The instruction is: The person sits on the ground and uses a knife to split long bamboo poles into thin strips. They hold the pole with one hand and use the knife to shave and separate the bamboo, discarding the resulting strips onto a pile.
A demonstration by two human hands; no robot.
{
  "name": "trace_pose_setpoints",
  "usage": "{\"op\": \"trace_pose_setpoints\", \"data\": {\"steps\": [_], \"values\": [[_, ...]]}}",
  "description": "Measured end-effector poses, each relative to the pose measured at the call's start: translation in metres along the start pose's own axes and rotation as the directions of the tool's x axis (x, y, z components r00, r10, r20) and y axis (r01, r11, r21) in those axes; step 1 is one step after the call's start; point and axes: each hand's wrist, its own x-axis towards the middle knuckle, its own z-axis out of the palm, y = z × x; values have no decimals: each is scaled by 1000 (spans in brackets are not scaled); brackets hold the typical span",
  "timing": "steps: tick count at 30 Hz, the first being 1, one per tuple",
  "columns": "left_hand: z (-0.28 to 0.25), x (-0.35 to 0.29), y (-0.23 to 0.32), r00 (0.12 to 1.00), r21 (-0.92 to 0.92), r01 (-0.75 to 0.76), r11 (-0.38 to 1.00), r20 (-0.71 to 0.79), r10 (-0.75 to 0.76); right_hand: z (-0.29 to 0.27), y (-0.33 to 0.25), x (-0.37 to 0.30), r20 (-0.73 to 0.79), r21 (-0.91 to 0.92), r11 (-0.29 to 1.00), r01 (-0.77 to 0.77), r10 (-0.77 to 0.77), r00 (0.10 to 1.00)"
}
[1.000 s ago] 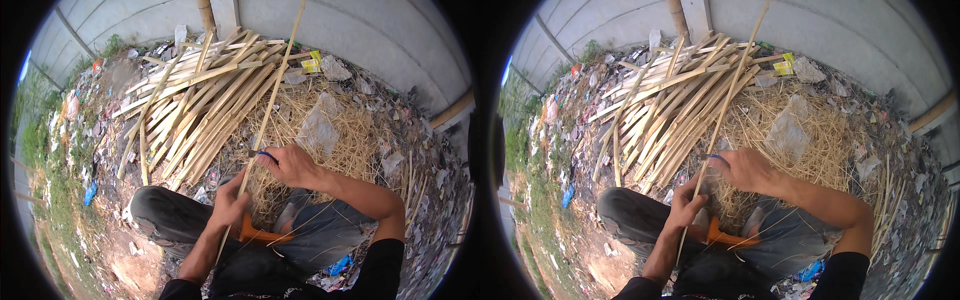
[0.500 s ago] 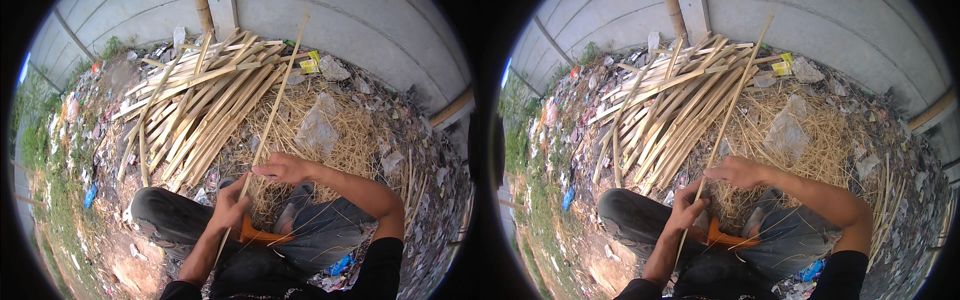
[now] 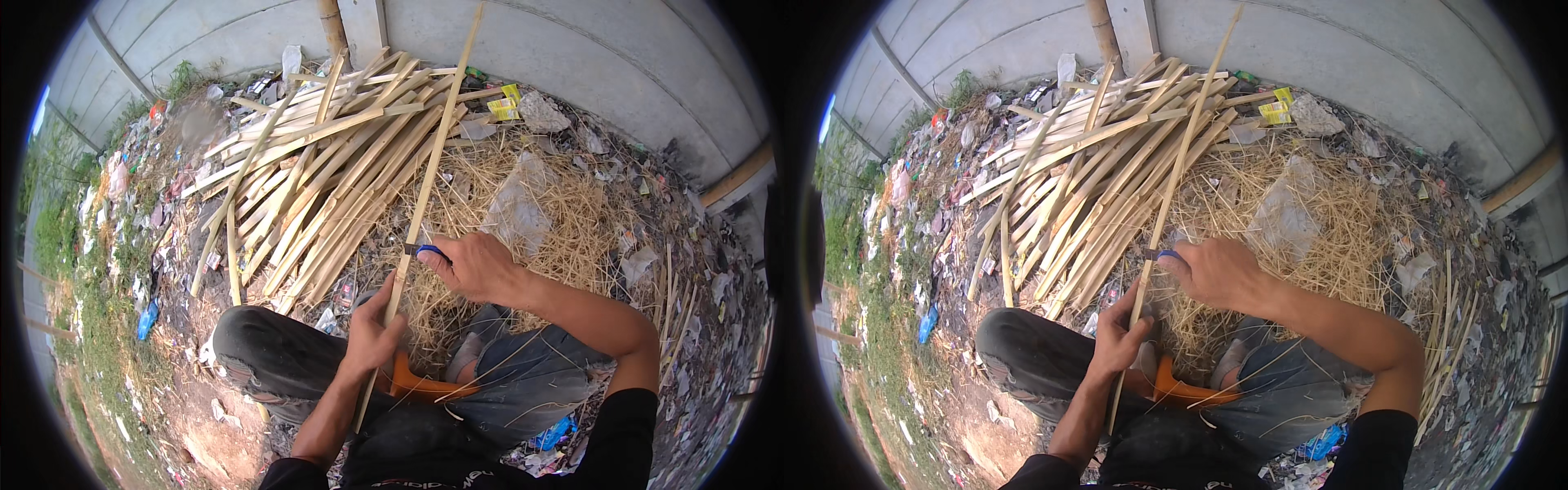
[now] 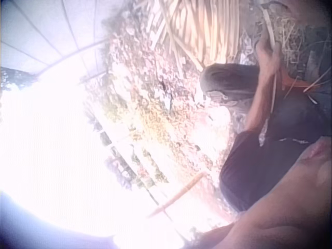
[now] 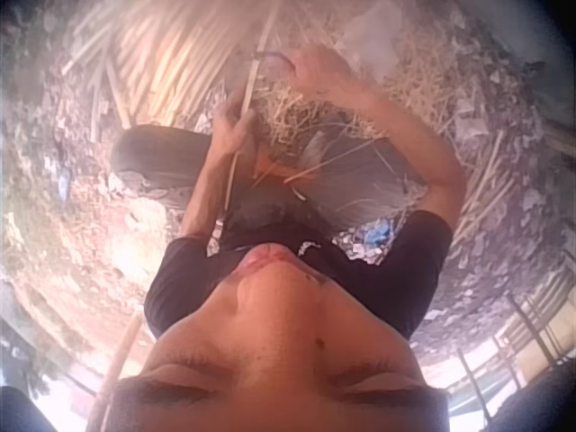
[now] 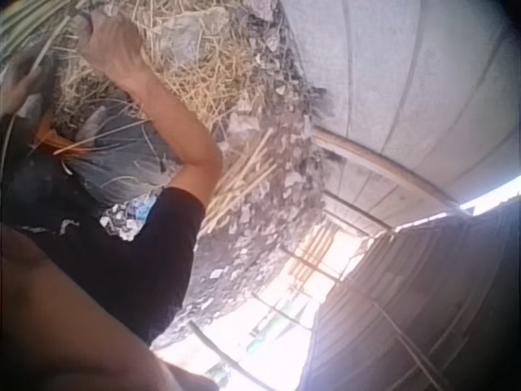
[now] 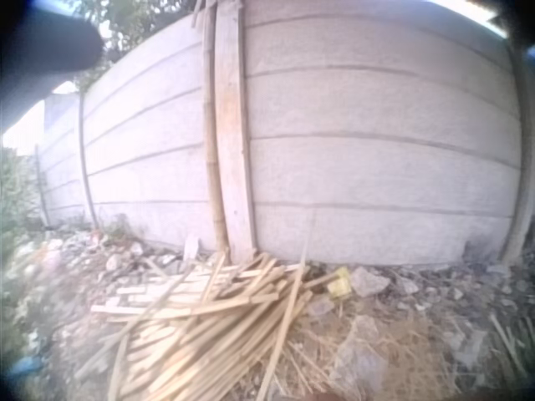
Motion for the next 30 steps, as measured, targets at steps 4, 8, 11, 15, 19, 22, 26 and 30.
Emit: {"op": "trace_pose_setpoints", "data": {"steps": [4, 8, 11, 15, 19, 22, 26, 30], "values": [[-5, -2, 2, 999, 137, -25, 990, -30, 30, 7, -5, 0, -4, 39, 999, 19, -19, 1000], [1, -1, 12, 998, 119, -25, 993, -60, 32, 8, 4, 7, -58, 78, 997, 12, -7, 998], [-1, 0, -2, 992, 194, -97, 976, -62, 111, 10, 7, 11, -38, 78, 997, 9, -6, 999], [0, 2, 12, 999, 201, -9, 980, -33, 16, 10, 13, 13, -56, 135, 991, 2, 5, 998], [-4, 2, -8, 990, 156, -104, 982, -74, 117, 27, -5, -4, -12, 212, 973, 91, -90, 996], [-2, 1, 6, 997, 113, -55, 992, -52, 61, 18, -9, -3, 50, 161, 985, 53, -62, 997], [-4, -1, 10, 998, 165, -53, 985, -27, 59, 17, -10, 2, 209, 273, 960, -62, 4, 978], [-3, -2, 3, 996, 189, -77, 979, -30, 84, 18, 4, 11, 373, 373, 918, -139, -11, 928]]}}
